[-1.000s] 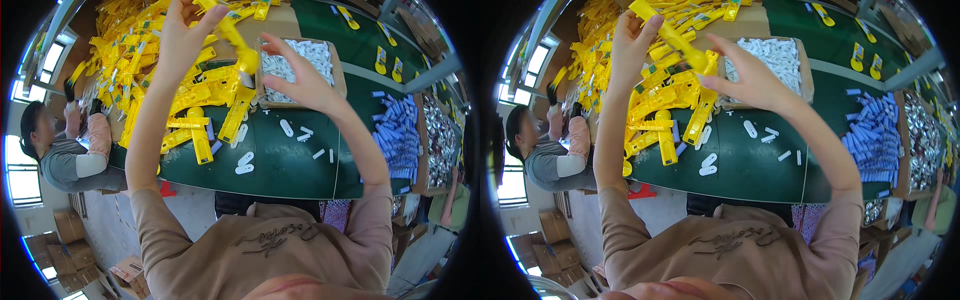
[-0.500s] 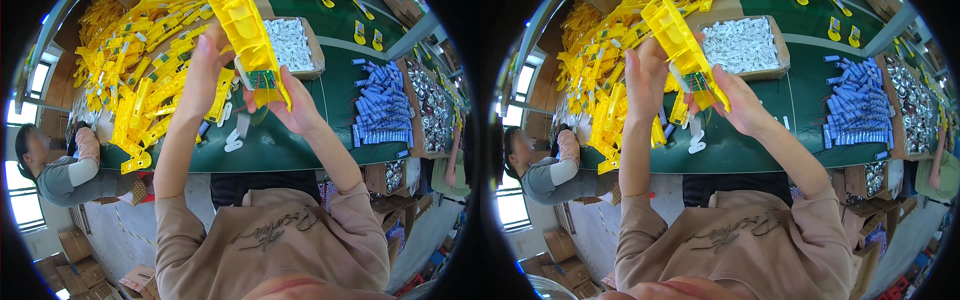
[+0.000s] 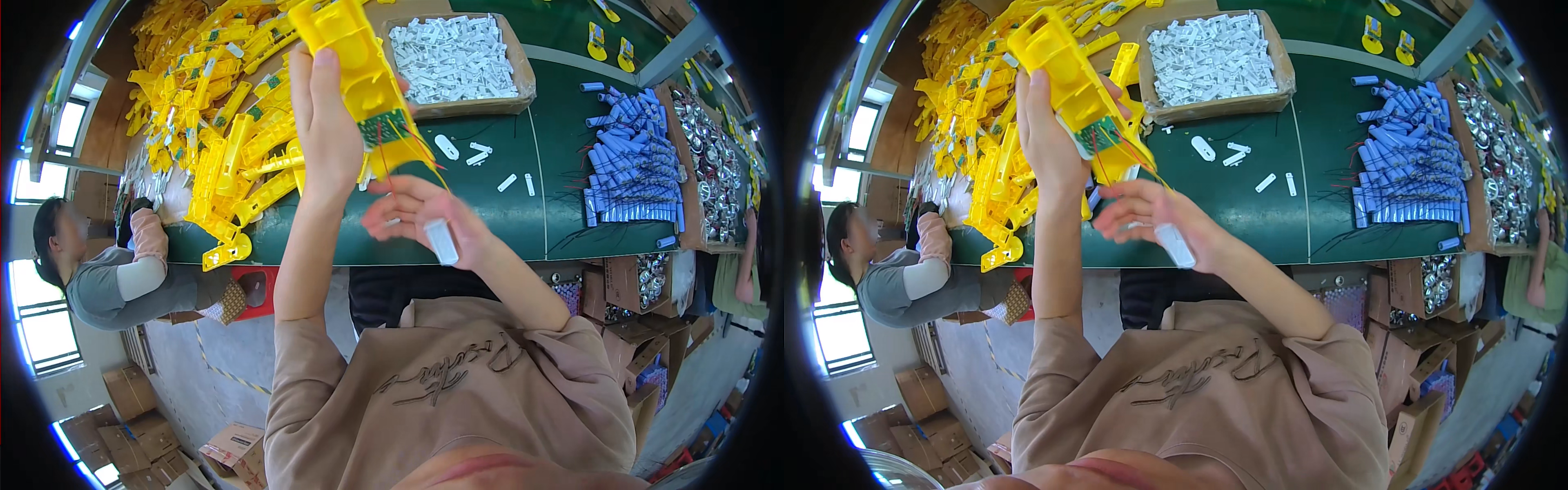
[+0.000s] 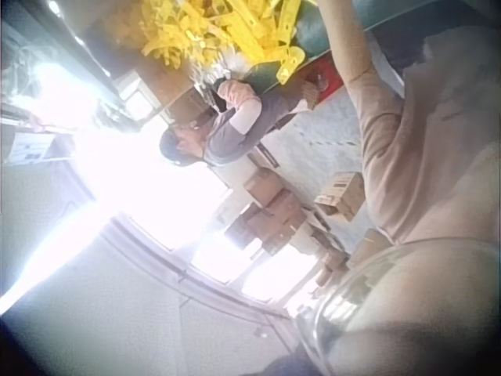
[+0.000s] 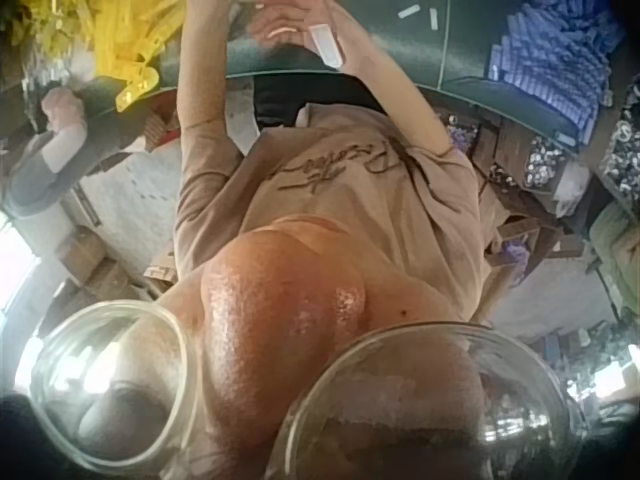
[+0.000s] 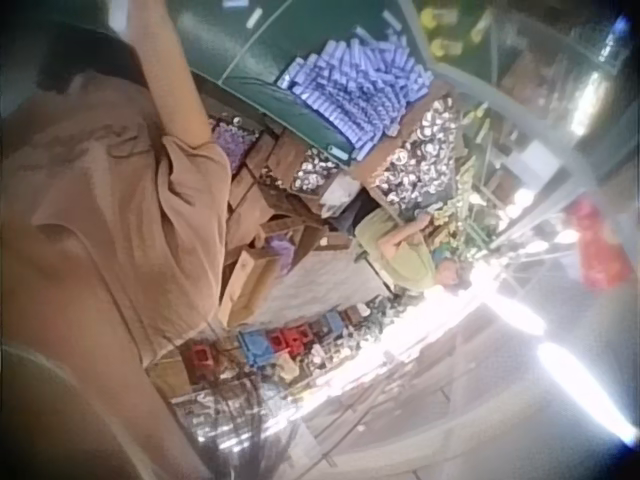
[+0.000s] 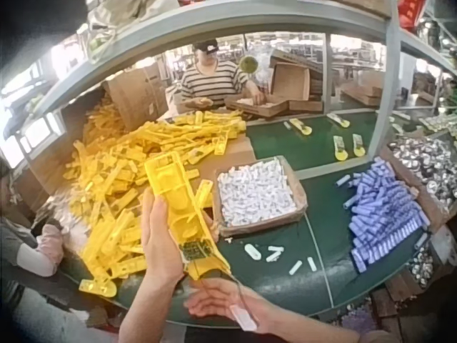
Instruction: The person assembles yellow plastic handheld device housings by hand, inserting batteries and small plastic clips into them at a factory workstation.
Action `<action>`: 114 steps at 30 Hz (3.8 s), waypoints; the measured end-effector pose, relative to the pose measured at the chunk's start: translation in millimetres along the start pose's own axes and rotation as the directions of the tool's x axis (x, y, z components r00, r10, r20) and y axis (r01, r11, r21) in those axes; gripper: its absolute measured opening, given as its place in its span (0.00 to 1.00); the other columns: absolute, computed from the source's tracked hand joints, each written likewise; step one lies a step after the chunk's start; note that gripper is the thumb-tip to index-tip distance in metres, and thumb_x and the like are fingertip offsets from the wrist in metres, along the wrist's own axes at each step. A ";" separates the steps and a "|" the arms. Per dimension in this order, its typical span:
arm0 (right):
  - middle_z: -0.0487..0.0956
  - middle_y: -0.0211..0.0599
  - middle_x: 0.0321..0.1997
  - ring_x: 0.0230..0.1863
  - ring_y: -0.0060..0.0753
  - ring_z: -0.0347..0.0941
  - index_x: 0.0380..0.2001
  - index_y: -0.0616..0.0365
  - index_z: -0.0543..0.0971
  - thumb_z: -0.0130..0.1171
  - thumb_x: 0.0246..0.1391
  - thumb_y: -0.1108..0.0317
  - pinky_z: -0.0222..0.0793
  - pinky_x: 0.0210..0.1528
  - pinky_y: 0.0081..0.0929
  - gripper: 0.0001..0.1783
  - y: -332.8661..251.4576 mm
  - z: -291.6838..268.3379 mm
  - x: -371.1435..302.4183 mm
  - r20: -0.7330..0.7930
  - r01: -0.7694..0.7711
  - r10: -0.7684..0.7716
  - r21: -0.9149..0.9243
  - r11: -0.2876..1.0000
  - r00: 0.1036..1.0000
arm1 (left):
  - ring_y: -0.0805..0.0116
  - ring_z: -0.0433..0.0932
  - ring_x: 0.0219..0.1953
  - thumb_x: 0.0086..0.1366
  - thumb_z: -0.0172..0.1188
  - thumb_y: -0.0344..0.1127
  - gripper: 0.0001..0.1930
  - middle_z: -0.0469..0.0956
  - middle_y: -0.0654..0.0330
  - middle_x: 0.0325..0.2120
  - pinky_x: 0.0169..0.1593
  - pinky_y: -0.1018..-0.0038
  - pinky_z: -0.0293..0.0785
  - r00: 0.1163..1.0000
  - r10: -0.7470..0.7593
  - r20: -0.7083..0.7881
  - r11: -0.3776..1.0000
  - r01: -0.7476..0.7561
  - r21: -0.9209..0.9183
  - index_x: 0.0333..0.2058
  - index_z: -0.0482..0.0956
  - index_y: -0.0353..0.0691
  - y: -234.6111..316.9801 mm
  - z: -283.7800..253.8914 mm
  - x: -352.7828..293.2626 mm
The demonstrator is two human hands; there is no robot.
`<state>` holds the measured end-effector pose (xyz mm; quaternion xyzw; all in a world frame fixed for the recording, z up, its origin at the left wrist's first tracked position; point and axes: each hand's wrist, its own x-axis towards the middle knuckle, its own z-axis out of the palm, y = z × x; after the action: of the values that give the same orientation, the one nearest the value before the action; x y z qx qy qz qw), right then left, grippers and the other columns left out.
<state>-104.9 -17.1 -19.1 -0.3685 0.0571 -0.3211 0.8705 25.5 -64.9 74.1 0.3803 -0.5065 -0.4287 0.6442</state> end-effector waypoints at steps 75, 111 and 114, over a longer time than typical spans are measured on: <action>0.73 0.24 0.28 0.29 0.15 0.63 0.36 0.57 0.76 0.49 0.60 0.56 0.59 0.34 0.18 0.15 -19.4 -84.6 -34.1 -0.392 -0.017 -0.124 -0.338 0.941 0.912 | 0.66 0.75 0.24 0.70 0.37 0.48 0.22 0.72 0.48 0.35 0.28 0.74 0.73 0.833 -0.484 0.269 0.868 0.495 0.029 0.52 0.53 0.37 -101.0 12.5 -88.2; 0.72 0.33 0.23 0.22 0.25 0.65 0.28 0.64 0.74 0.55 0.54 0.66 0.62 0.30 0.24 0.10 -8.9 -68.4 -25.1 -0.384 -0.034 -0.752 -0.900 0.435 0.536 | 0.75 0.74 0.39 0.68 0.44 0.31 0.19 0.72 0.58 0.42 0.39 0.80 0.71 0.964 -0.229 0.134 0.916 0.166 0.365 0.56 0.60 0.36 -109.8 22.2 -83.3; 0.73 0.35 0.25 0.24 0.32 0.67 0.27 0.63 0.73 0.56 0.52 0.68 0.61 0.32 0.29 0.08 -3.3 -62.6 -21.4 -0.421 -0.015 -0.750 -0.876 0.482 0.510 | 0.73 0.71 0.45 0.69 0.41 0.34 0.20 0.69 0.57 0.47 0.46 0.77 0.68 0.958 -0.239 0.156 0.936 0.185 0.300 0.58 0.58 0.35 -110.6 24.3 -81.1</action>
<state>-144.5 -43.8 -65.0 -0.5388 0.4685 -0.5869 0.3818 -26.5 -28.1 -49.8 0.4784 -0.5774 -0.4535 0.4818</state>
